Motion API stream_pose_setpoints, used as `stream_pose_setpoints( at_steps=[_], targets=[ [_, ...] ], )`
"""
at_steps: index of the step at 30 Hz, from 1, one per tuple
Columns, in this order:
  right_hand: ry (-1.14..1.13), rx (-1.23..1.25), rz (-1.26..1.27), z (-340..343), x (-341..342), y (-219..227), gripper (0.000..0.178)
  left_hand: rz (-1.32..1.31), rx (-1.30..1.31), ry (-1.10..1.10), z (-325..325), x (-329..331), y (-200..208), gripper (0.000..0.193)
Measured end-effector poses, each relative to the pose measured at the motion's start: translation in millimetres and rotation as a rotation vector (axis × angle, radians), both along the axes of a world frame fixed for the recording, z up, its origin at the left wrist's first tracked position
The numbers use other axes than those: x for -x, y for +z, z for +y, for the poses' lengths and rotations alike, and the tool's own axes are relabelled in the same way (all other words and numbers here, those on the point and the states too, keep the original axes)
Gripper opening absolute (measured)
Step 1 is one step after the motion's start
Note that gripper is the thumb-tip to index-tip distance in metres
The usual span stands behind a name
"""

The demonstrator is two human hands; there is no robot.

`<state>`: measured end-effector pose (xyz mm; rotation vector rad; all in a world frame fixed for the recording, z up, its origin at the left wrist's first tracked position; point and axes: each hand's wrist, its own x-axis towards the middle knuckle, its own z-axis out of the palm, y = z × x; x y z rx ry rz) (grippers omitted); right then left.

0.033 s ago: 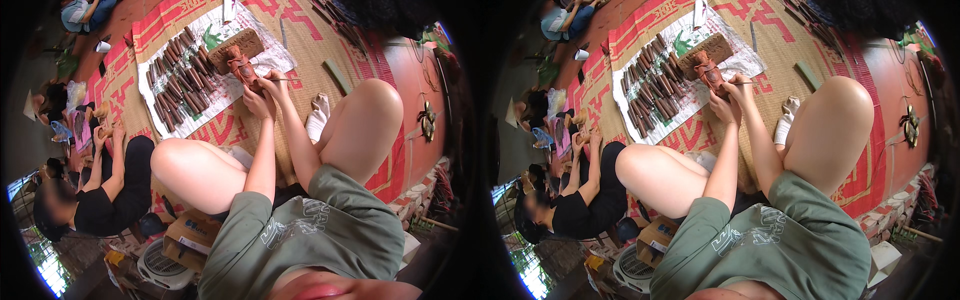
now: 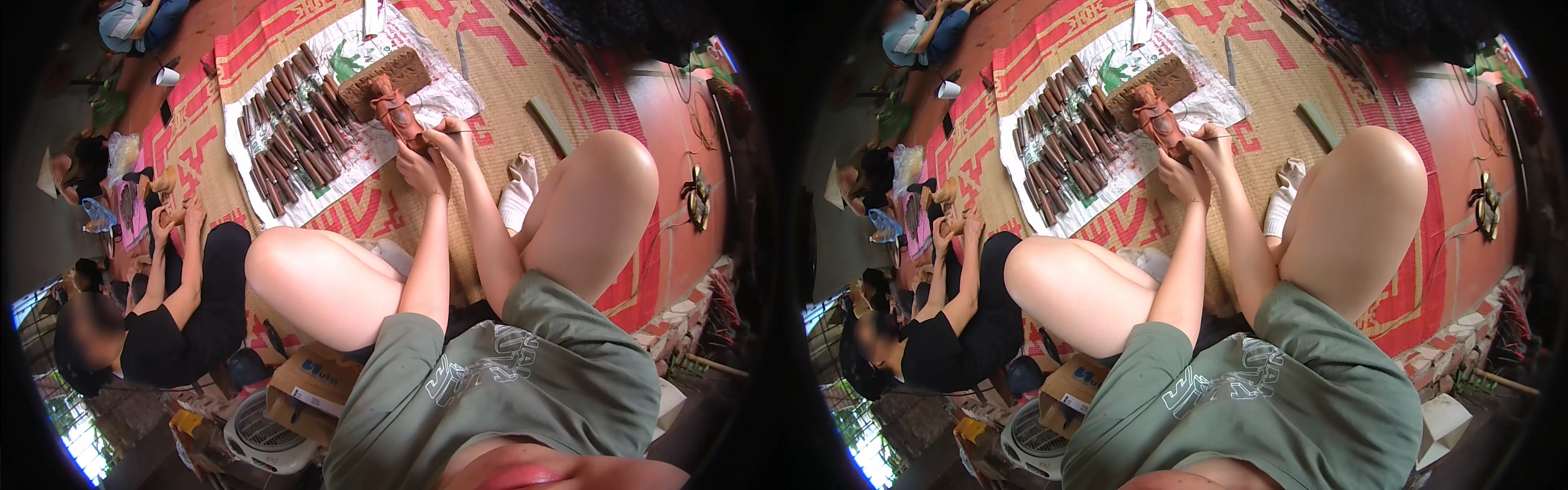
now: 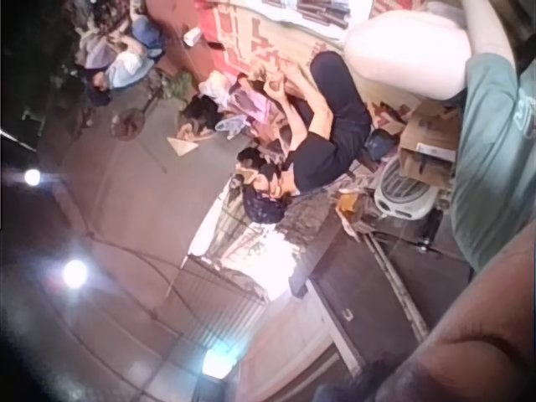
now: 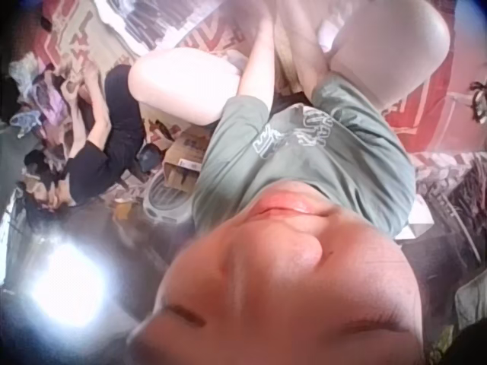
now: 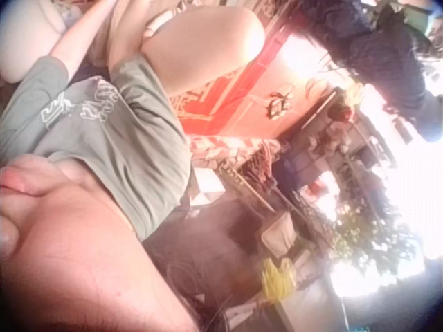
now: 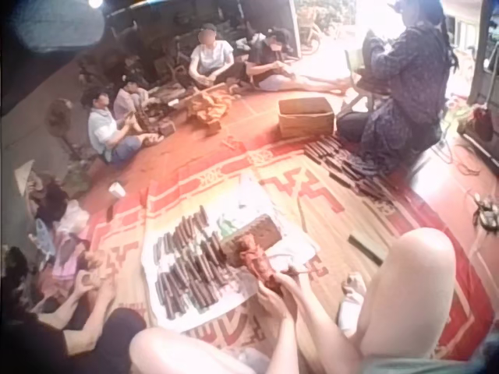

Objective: The person sits on a mat and uses a small knife to carve a reddish-brown wooden object. They hold the object in their left hand and carefully shape it with the knife in their right hand, occasionally rotating it to access different sides.

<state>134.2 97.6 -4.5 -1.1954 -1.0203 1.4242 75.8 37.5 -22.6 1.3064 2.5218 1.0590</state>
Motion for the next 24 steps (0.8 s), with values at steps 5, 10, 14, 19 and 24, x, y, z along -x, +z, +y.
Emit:
stream_pose_setpoints(
  at_steps=[5,10,14,19,24],
  targets=[
    [-0.068,0.086,0.067,9.2,-3.3,5.9,0.021,-0.018,0.031,-0.021,-0.7,-1.2,6.4,0.080],
    [-0.013,0.100,-0.063,9.8,-8.3,-9.8,0.018,-0.074,0.142,0.052,2.7,-4.8,14.6,0.091],
    [-0.056,0.109,0.028,5.4,-14.4,0.7,0.016,-0.066,0.106,0.066,1.2,0.9,7.5,0.090],
    [-0.038,-0.008,-0.036,14.0,0.6,-5.2,0.010,-0.144,0.083,0.026,1.7,2.3,16.5,0.087],
    [-0.011,-0.169,-0.468,10.3,5.8,13.2,0.013,-0.111,0.027,0.027,-0.1,3.7,17.5,0.085]
  ],
)
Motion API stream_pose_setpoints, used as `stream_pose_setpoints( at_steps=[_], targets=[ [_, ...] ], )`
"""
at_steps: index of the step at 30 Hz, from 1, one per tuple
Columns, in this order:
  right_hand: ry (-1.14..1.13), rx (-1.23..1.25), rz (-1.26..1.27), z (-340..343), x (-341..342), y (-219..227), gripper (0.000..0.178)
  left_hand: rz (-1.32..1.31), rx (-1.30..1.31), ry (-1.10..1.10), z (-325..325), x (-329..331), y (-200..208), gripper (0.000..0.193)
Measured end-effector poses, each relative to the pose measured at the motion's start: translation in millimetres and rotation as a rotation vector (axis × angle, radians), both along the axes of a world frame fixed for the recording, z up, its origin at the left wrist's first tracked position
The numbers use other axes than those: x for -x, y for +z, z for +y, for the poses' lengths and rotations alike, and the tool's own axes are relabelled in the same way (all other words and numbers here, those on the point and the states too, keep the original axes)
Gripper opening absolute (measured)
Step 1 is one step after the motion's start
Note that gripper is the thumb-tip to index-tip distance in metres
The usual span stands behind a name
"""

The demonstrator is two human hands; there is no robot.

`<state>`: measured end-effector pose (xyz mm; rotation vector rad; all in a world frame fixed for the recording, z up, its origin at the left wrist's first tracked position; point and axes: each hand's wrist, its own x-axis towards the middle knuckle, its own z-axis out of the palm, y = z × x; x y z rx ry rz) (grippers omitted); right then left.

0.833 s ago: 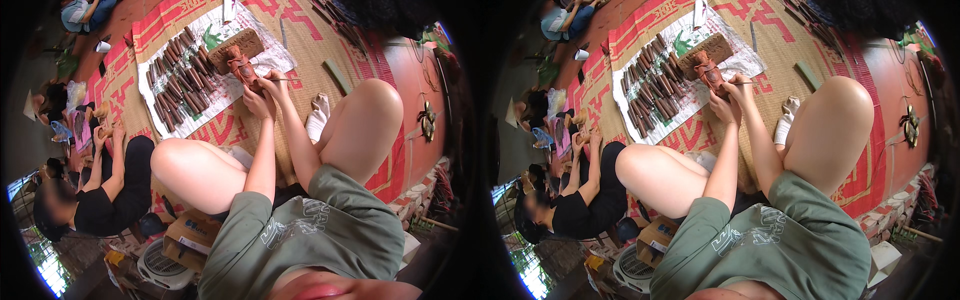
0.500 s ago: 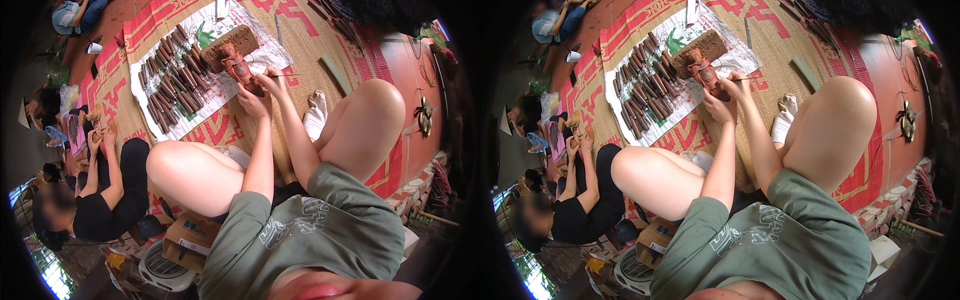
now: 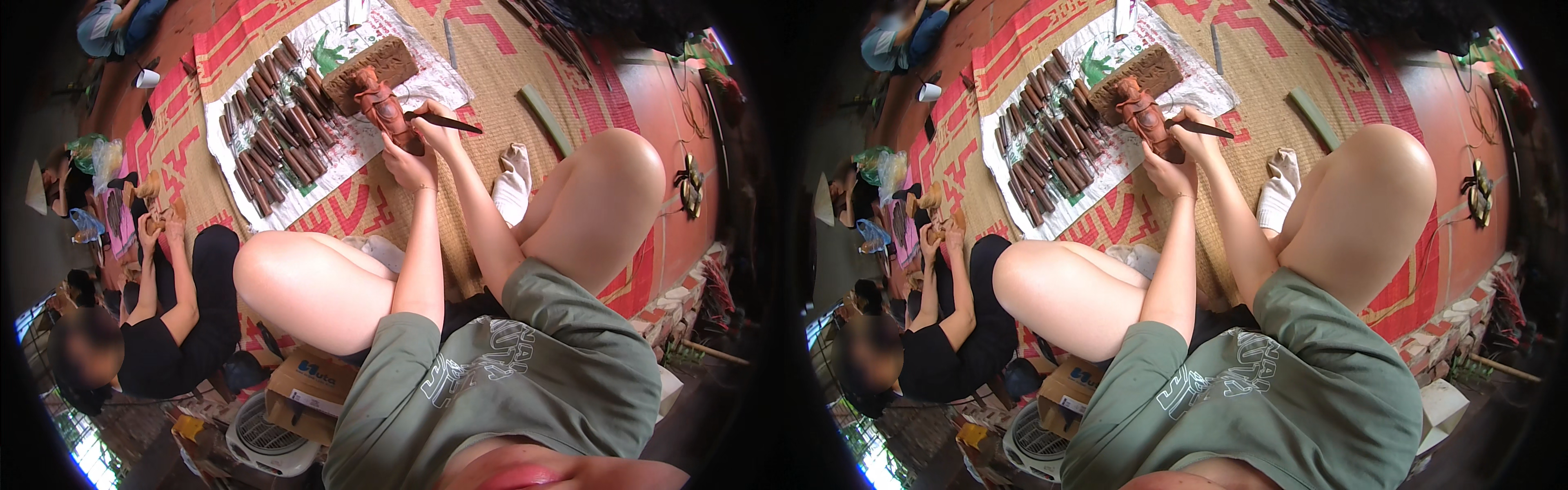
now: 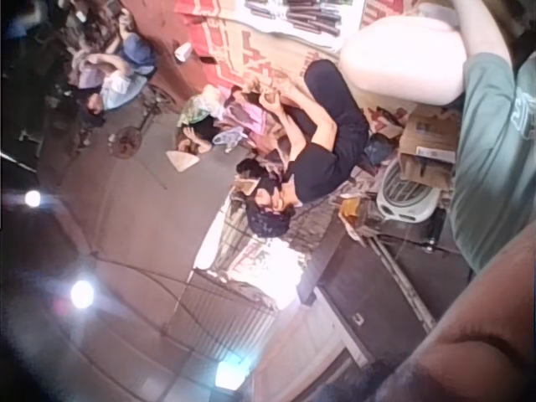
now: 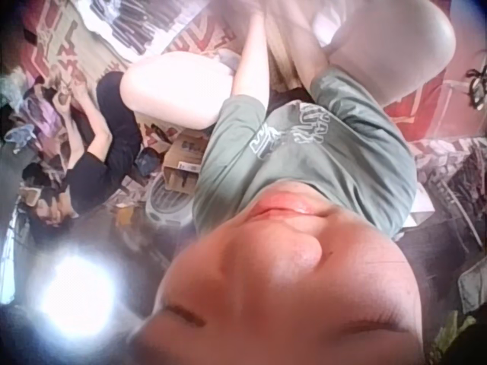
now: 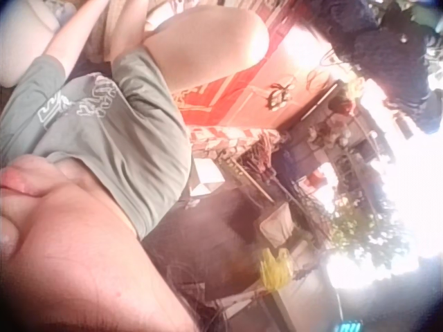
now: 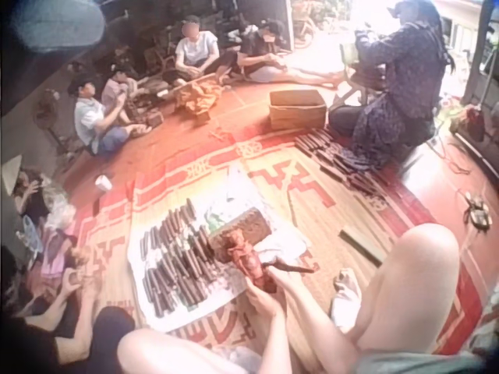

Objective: The person sits on a mat and uses a small knife to carve a reddish-brown wooden object. They hold the object in their left hand and carefully shape it with the knife in their right hand, occasionally rotating it to access different sides.

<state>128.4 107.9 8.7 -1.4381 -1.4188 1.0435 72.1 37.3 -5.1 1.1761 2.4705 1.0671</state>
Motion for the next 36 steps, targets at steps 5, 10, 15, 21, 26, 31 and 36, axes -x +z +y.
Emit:
stream_pose_setpoints(
  at_steps=[5,10,15,21,26,31,36],
  targets=[
    [-0.017,-0.040,0.103,6.2,2.5,-8.6,0.013,0.000,0.045,0.006,2.9,-7.2,3.3,0.084],
    [0.002,-0.056,-0.009,-13.7,-2.9,-1.1,0.010,0.055,0.046,0.041,4.3,-5.5,-6.9,0.081],
    [0.017,-0.044,0.043,-3.7,-2.0,9.6,0.012,0.033,0.060,0.034,5.0,-10.2,-0.6,0.080],
    [0.072,-0.081,-0.059,-10.9,-1.6,9.1,0.008,0.049,0.095,0.046,4.3,-8.7,2.0,0.081],
    [0.030,-0.058,0.027,2.2,-5.5,9.9,0.007,0.058,0.068,0.036,9.9,-15.1,0.7,0.082],
    [0.086,-0.151,-0.012,-3.2,-6.8,-8.4,0.010,0.063,0.036,0.077,6.0,-11.2,-3.4,0.083],
    [0.030,0.043,0.170,-11.2,-12.3,-9.8,0.006,0.137,-0.045,0.095,6.2,-9.4,-14.8,0.082]
  ],
)
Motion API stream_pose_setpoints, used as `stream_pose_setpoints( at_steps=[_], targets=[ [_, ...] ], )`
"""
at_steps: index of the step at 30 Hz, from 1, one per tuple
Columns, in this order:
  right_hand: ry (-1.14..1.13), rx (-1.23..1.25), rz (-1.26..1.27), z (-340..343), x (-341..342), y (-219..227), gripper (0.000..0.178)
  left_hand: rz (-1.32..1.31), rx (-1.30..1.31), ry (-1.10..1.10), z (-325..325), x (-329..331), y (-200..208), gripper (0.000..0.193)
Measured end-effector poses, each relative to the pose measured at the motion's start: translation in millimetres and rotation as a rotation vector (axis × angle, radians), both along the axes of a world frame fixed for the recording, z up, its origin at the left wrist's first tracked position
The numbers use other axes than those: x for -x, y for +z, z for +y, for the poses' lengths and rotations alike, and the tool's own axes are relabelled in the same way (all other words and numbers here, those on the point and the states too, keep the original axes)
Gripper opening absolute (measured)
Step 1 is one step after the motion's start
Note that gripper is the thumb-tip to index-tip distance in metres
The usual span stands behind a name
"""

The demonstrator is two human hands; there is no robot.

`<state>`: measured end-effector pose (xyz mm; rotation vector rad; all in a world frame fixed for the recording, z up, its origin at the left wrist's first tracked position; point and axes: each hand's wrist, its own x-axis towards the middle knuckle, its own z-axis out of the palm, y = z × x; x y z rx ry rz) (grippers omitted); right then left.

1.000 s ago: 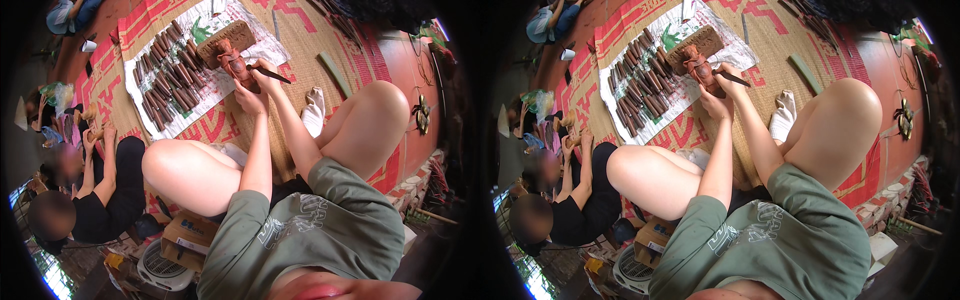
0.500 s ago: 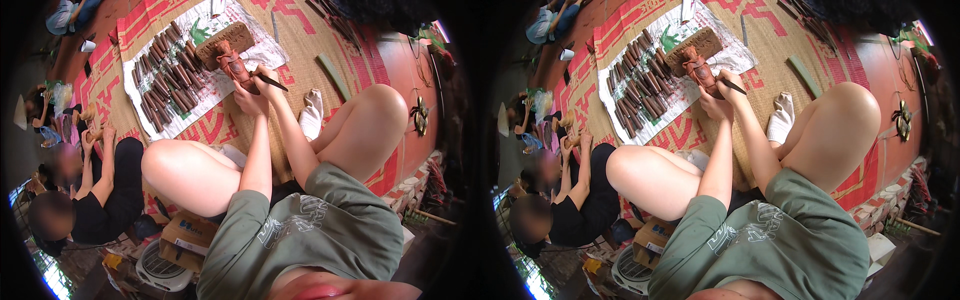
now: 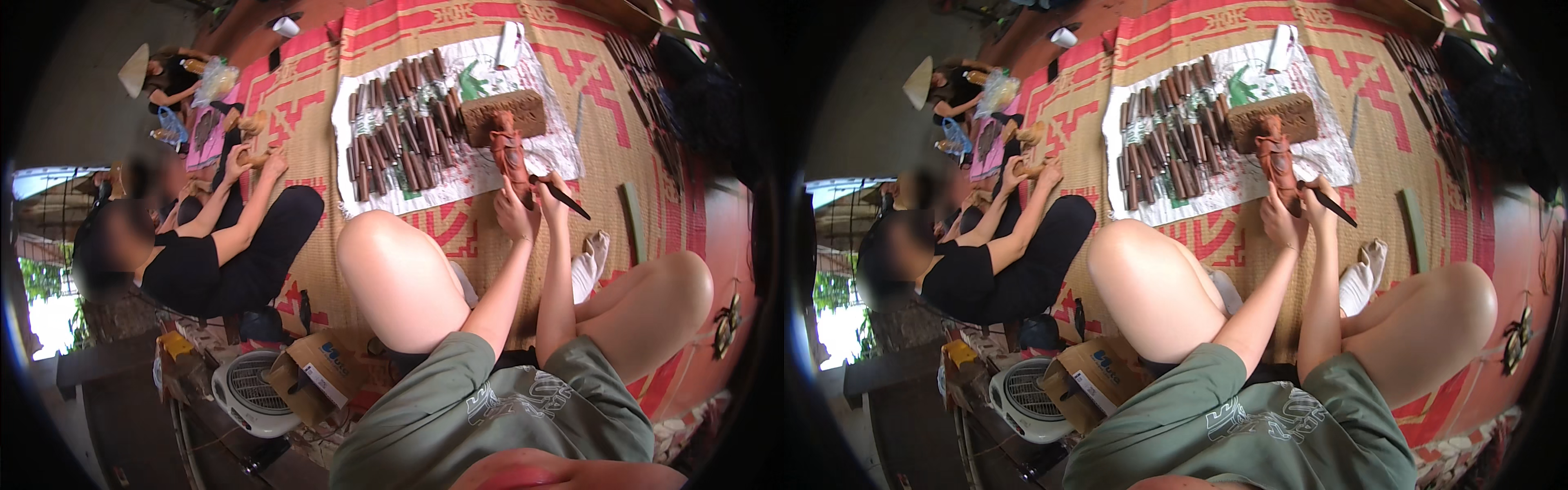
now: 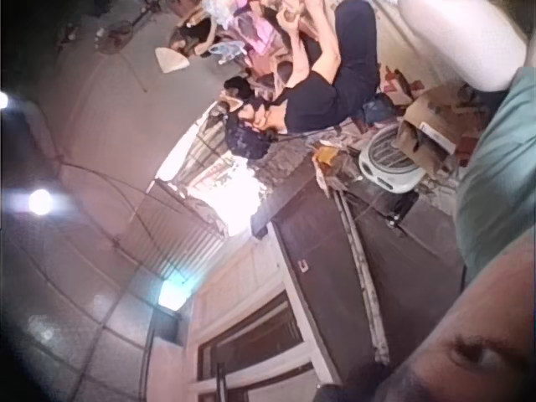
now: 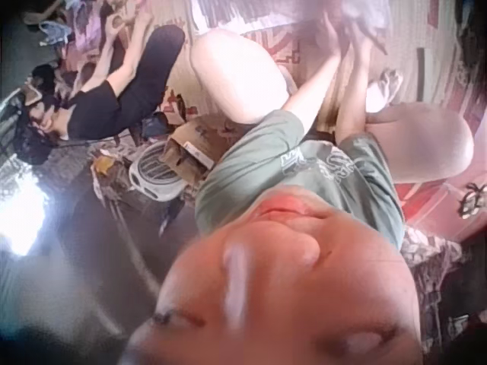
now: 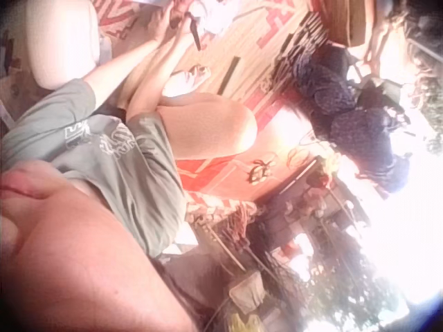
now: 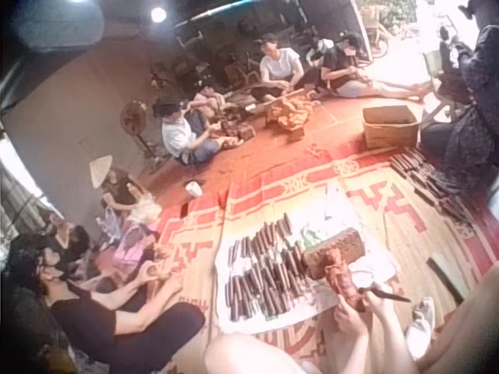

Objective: The person sits on a mat and uses a small knife to carve a reddish-brown wooden object. They hold the object in their left hand and carefully shape it with the knife in their right hand, occasionally rotating it to access different sides.

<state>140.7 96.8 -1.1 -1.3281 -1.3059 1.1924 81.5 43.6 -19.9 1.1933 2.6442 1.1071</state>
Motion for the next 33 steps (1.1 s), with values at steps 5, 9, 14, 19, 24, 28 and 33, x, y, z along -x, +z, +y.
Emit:
stream_pose_setpoints(
  at_steps=[5,9,14,19,24,28,33],
  targets=[
    [0.016,0.033,0.109,-1.8,3.0,2.0,0.005,-0.080,0.031,-0.021,-6.8,2.9,7.5,0.084],
    [-0.016,-0.018,0.078,1.5,-5.7,-3.9,0.003,-0.086,0.024,-0.018,-7.0,1.6,9.4,0.086],
    [-0.014,0.021,0.190,3.9,5.3,12.4,0.004,-0.097,0.047,-0.011,-4.6,0.3,3.4,0.089],
    [-0.058,0.074,0.142,-8.2,-25.2,-40.3,0.006,-0.136,0.036,0.017,-5.6,0.5,9.8,0.091],
    [-0.115,0.103,0.309,4.3,-27.8,-38.9,0.007,-0.464,0.137,0.099,-2.0,10.5,26.3,0.091],
    [-0.102,0.140,0.332,0.2,-16.8,-25.9,0.008,-0.428,0.164,0.087,-8.2,23.2,10.2,0.088],
    [-0.098,0.162,0.295,-3.3,-13.3,-22.1,0.006,-0.489,0.243,0.032,-1.5,23.8,19.7,0.081]
  ],
)
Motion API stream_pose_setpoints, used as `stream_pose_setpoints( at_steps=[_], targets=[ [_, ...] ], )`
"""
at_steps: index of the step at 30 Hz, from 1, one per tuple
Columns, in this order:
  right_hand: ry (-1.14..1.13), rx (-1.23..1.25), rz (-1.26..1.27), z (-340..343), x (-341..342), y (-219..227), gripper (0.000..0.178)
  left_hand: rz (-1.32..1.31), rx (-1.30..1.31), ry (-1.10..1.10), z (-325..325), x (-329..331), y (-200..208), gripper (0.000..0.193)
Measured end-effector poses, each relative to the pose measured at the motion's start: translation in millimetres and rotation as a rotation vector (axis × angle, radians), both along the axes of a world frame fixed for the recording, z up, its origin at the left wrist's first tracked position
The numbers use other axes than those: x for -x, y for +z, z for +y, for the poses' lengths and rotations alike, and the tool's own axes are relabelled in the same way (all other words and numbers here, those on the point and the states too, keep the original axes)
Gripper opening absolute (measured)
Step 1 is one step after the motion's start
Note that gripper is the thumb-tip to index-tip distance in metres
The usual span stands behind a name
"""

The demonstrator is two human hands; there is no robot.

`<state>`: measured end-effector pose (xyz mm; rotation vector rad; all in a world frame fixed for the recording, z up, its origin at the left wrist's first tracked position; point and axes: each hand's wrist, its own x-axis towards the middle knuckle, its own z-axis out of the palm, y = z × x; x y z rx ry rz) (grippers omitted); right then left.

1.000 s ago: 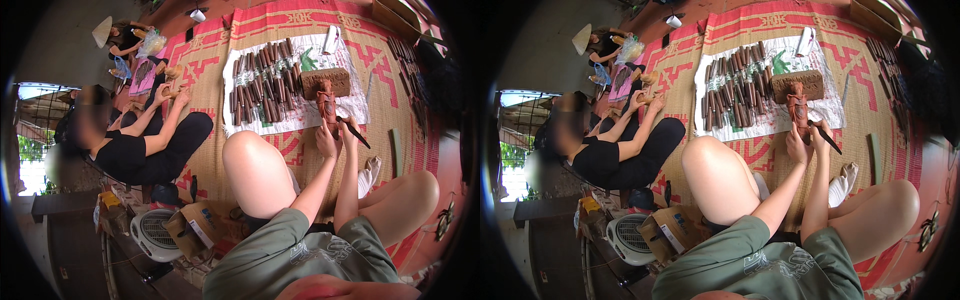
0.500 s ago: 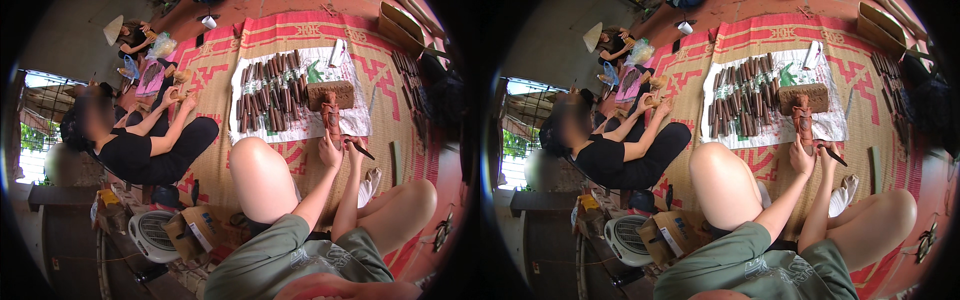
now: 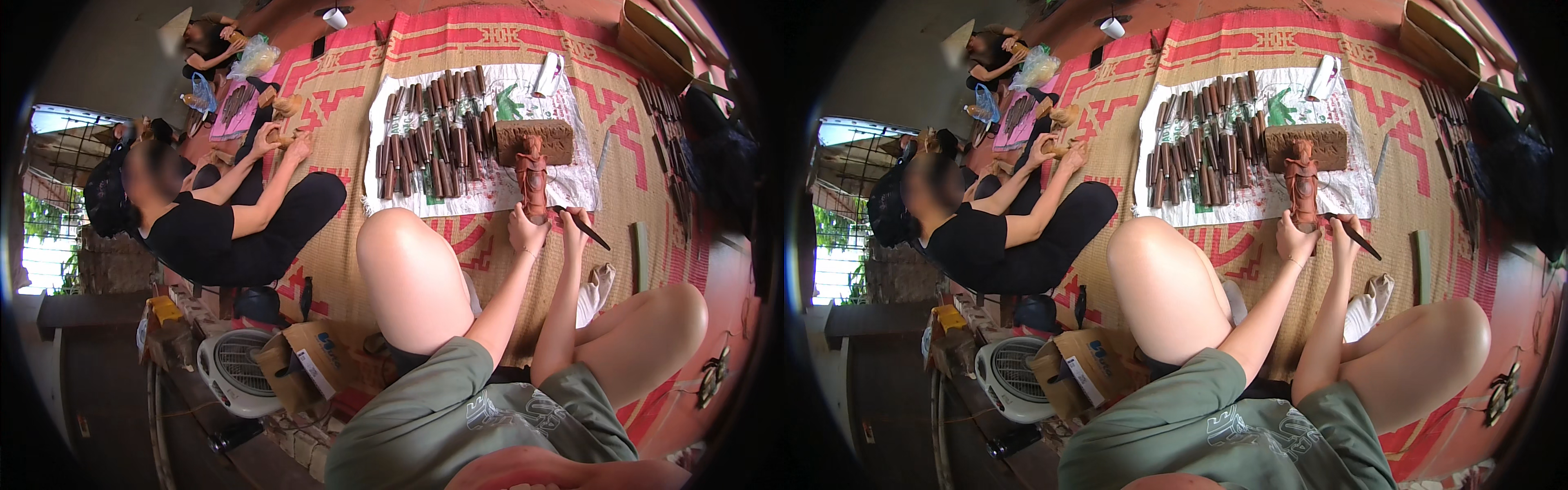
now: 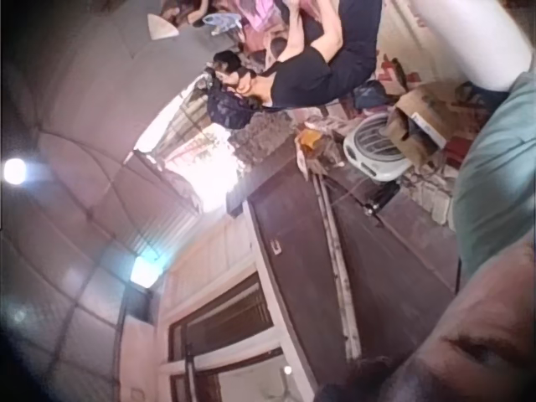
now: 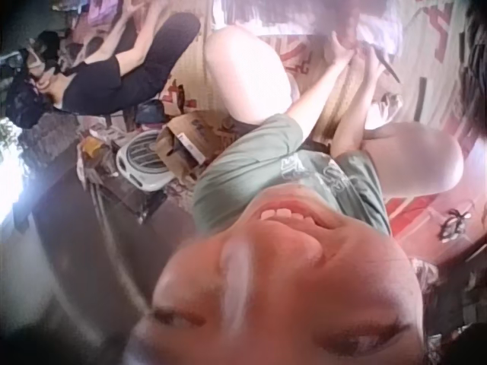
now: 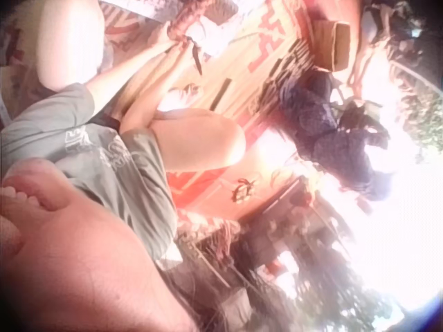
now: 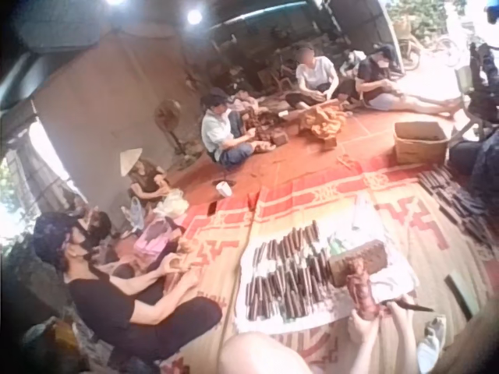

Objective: The person sits on a mat and uses a small knife to carve a reddish-brown wooden object. They hold the object in their left hand and carefully shape it with the knife in their right hand, occasionally rotating it to access different sides.

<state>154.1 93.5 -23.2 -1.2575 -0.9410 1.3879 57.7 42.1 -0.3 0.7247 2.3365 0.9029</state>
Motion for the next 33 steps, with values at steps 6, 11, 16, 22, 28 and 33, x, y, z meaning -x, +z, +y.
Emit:
stream_pose_setpoints(
  at_steps=[6,11,16,22,28,33],
  targets=[
    [0.001,-0.034,0.005,-4.9,6.7,11.9,0.007,-0.016,-0.075,-0.021,1.1,8.6,-10.0,0.083],
    [-0.017,-0.010,-0.031,-1.9,5.3,9.1,0.007,0.021,-0.135,-0.024,0.1,2.9,-14.8,0.081],
    [-0.005,-0.018,-0.031,-1.5,6.7,8.4,0.008,0.080,-0.172,-0.016,-4.0,-3.9,-17.0,0.081],
    [0.003,-0.032,0.047,-5.0,10.7,10.6,0.009,0.091,-0.135,0.040,4.4,-3.5,-23.2,0.082],
    [-0.017,-0.010,0.058,1.2,10.1,4.2,0.010,0.094,-0.057,0.042,8.7,-6.2,-10.2,0.082],
    [-0.010,0.054,0.156,-0.6,15.0,4.8,0.012,0.116,-0.065,0.051,8.8,-10.3,-3.6,0.079]
  ],
)
